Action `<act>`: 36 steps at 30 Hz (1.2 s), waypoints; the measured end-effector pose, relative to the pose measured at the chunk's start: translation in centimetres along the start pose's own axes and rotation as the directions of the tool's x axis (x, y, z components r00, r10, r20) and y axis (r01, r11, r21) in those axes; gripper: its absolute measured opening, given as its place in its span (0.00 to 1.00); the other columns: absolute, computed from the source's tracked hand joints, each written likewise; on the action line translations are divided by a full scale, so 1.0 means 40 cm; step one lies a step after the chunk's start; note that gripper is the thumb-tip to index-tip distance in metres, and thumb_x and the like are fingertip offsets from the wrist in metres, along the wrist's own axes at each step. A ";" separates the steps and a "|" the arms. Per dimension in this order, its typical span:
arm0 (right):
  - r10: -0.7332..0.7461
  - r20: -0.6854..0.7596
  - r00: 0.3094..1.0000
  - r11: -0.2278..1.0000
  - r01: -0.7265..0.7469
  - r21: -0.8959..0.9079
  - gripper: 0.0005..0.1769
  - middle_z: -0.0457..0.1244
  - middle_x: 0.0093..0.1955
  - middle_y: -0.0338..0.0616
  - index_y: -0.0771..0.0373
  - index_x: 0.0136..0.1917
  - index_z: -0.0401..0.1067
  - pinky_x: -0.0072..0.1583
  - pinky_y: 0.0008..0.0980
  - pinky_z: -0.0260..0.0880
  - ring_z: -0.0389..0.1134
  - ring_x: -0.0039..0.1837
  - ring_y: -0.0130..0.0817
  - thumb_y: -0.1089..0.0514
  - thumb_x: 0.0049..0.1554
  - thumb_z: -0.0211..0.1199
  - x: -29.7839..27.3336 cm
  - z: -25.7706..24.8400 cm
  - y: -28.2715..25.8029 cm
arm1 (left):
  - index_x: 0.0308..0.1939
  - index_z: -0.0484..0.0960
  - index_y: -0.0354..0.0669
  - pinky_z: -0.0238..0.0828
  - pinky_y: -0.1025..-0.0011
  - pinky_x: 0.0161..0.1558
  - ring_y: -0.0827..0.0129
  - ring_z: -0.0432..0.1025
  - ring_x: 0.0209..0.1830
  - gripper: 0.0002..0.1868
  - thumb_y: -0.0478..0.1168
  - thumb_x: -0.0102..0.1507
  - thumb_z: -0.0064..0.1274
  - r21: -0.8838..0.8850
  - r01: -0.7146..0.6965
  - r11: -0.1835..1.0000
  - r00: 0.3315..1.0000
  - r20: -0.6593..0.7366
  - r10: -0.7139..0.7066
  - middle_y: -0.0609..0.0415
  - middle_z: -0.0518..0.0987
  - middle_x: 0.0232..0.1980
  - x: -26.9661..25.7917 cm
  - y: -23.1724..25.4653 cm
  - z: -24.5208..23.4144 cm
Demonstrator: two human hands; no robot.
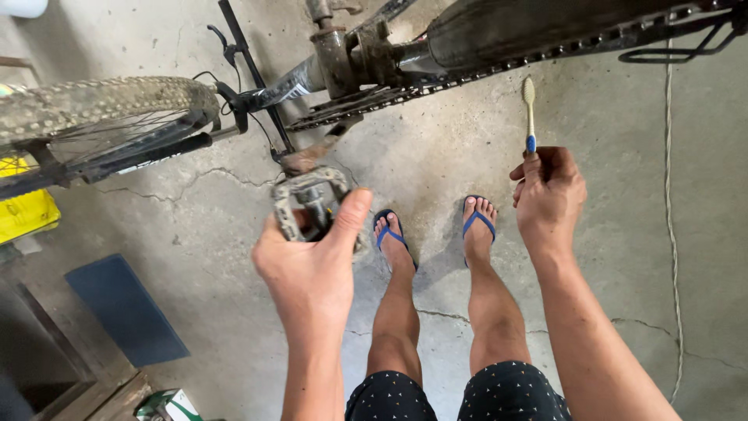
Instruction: The person holds a green squeeze bottle and drips lubricant onto the bicycle chain while turning a pedal with the other hand to advance the chain. They then set the bottle aside, pick up a toothbrush, and scrub the pedal and chain area of the bike.
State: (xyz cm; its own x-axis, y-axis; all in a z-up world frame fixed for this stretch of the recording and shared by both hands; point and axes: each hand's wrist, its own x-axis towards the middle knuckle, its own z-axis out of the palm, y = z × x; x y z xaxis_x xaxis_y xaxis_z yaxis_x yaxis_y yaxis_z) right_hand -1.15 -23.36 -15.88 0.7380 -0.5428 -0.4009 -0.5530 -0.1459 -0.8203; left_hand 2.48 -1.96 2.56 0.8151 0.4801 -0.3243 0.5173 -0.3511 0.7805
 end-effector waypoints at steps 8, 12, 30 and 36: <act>0.027 0.020 0.999 0.999 -0.028 0.044 0.08 0.67 0.35 0.42 0.68 0.48 0.69 0.31 0.28 0.61 0.62 0.30 0.24 0.61 0.69 0.56 0.010 0.007 0.010 | 0.33 0.84 0.36 0.71 0.76 0.25 0.78 0.73 0.22 0.18 0.46 0.52 0.73 -0.156 0.168 0.973 0.977 0.155 -0.144 0.57 0.83 0.28 -0.007 0.025 0.063; 0.017 0.008 1.000 0.999 -0.018 0.047 0.08 0.67 0.35 0.41 0.68 0.48 0.69 0.31 0.28 0.61 0.62 0.30 0.24 0.61 0.69 0.56 -0.002 -0.007 0.017 | 0.34 0.85 0.38 0.72 0.76 0.28 0.79 0.73 0.24 0.18 0.47 0.52 0.73 -0.212 0.170 0.962 0.969 0.211 -0.125 0.59 0.83 0.29 -0.023 0.027 0.125; 0.069 -0.018 0.997 0.994 -0.067 0.089 0.08 0.66 0.35 0.42 0.69 0.49 0.70 0.31 0.26 0.58 0.59 0.29 0.23 0.61 0.68 0.57 0.003 -0.089 0.045 | 0.38 0.88 0.41 0.76 0.73 0.33 0.71 0.79 0.26 0.25 0.58 0.50 0.72 0.120 0.123 0.985 0.949 0.276 -0.152 0.56 0.86 0.30 0.142 -0.340 0.584; 0.042 0.014 0.999 0.999 -0.042 0.024 0.08 0.67 0.35 0.41 0.68 0.49 0.70 0.32 0.26 0.60 0.61 0.30 0.22 0.61 0.68 0.57 -0.022 -0.096 -0.002 | 0.36 0.86 0.37 0.77 0.65 0.36 0.61 0.80 0.31 0.36 0.63 0.41 0.77 0.328 0.053 0.943 0.998 0.007 -0.059 0.46 0.86 0.34 0.351 -0.600 0.561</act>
State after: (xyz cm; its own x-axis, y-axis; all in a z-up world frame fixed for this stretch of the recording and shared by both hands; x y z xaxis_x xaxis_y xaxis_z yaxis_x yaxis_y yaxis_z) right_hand -3.23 -26.04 -13.89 0.7194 -0.5371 -0.4405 -0.5740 -0.1026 -0.8124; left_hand 7.38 -4.82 -32.71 0.7850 0.4944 -0.3733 0.6169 -0.5694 0.5433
